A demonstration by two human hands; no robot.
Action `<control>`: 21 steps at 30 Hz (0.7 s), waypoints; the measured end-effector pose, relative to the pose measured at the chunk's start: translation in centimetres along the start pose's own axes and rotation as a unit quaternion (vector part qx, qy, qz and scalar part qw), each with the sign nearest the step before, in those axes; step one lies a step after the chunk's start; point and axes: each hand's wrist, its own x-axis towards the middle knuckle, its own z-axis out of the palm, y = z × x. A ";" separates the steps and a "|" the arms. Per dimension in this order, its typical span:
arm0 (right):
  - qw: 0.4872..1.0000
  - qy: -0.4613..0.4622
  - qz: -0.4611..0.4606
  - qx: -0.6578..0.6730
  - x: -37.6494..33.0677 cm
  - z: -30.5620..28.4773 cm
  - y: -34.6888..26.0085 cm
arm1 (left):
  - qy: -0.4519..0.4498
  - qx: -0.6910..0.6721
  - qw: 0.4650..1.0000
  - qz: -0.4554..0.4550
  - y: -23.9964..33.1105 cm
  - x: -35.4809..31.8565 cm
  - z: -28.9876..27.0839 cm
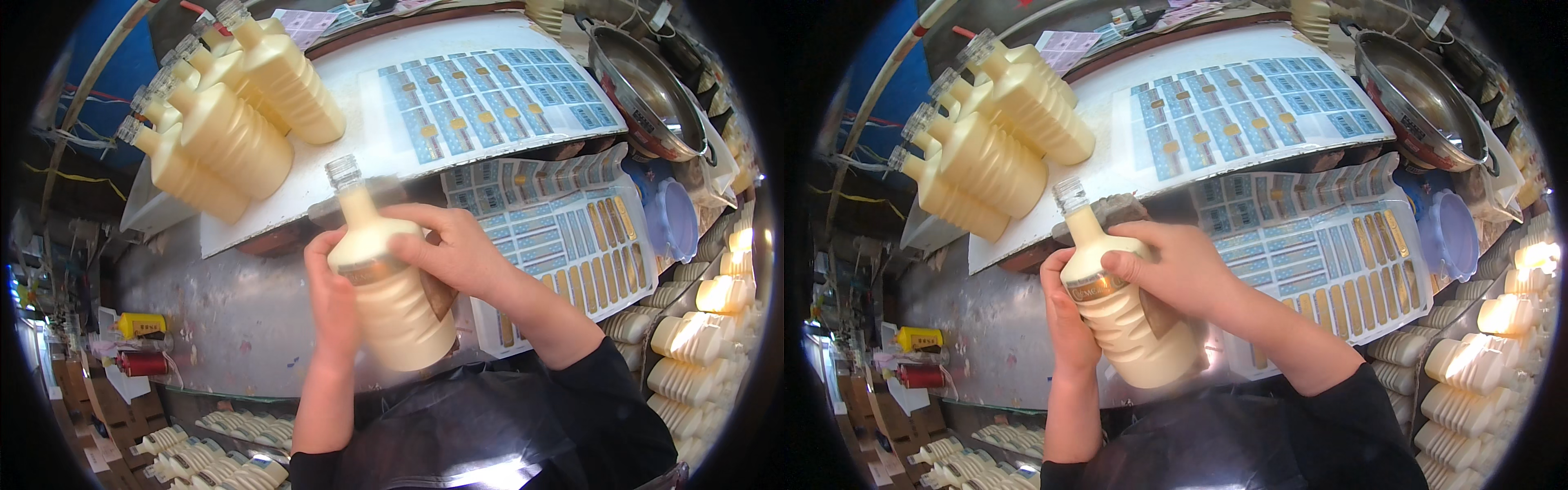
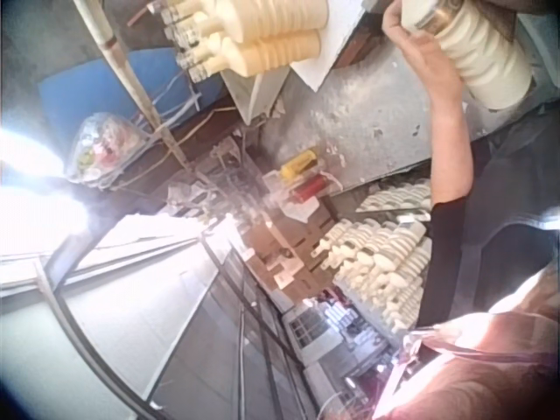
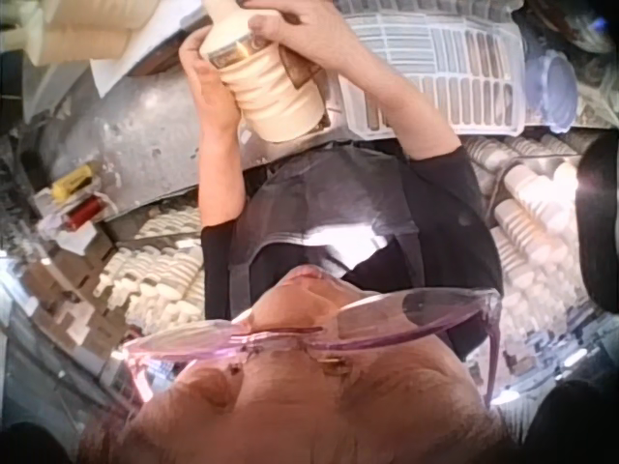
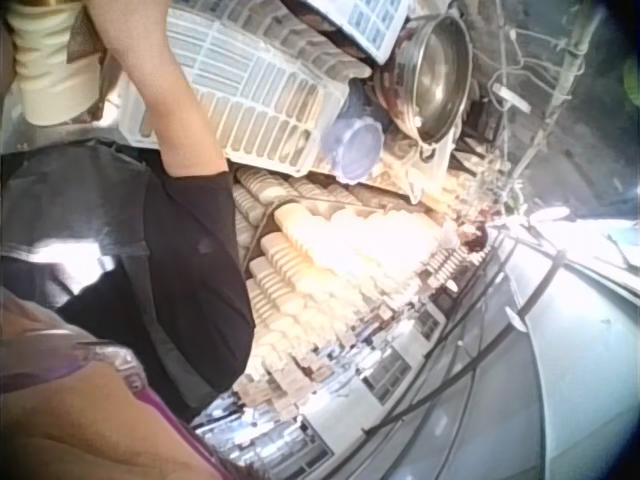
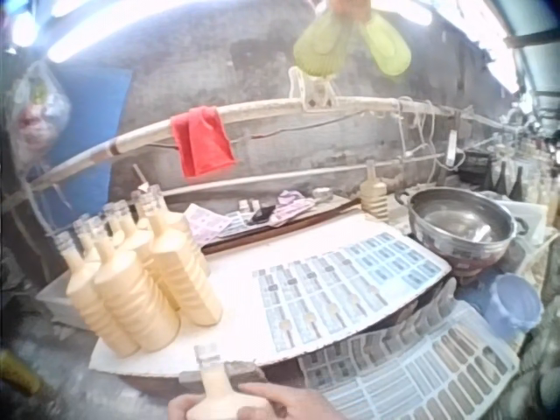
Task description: The person applies adhesive labels to cream-colored plastic bottles. They peel each label from a sheet, position it on the bottle, and smooth it with a small brown tool. Finished bottles are placed on a nearby tray.
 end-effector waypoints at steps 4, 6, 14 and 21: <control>0.997 -0.050 -0.019 0.064 -0.2 -0.3 0.3 | 0.007 0.035 0.999 -0.003 0.6 -0.7 0.1; 0.995 -0.059 -0.026 0.081 -0.3 -0.3 0.7 | 0.012 0.034 0.999 0.007 0.5 -0.7 0.0; 0.976 -0.137 -0.012 0.167 -0.6 -1.2 1.4 | 0.011 -0.083 0.996 -0.038 1.0 -0.9 -0.3; 0.986 -0.116 -0.031 0.118 -0.2 -0.5 2.0 | 0.002 0.005 1.000 -0.023 1.7 -0.8 0.7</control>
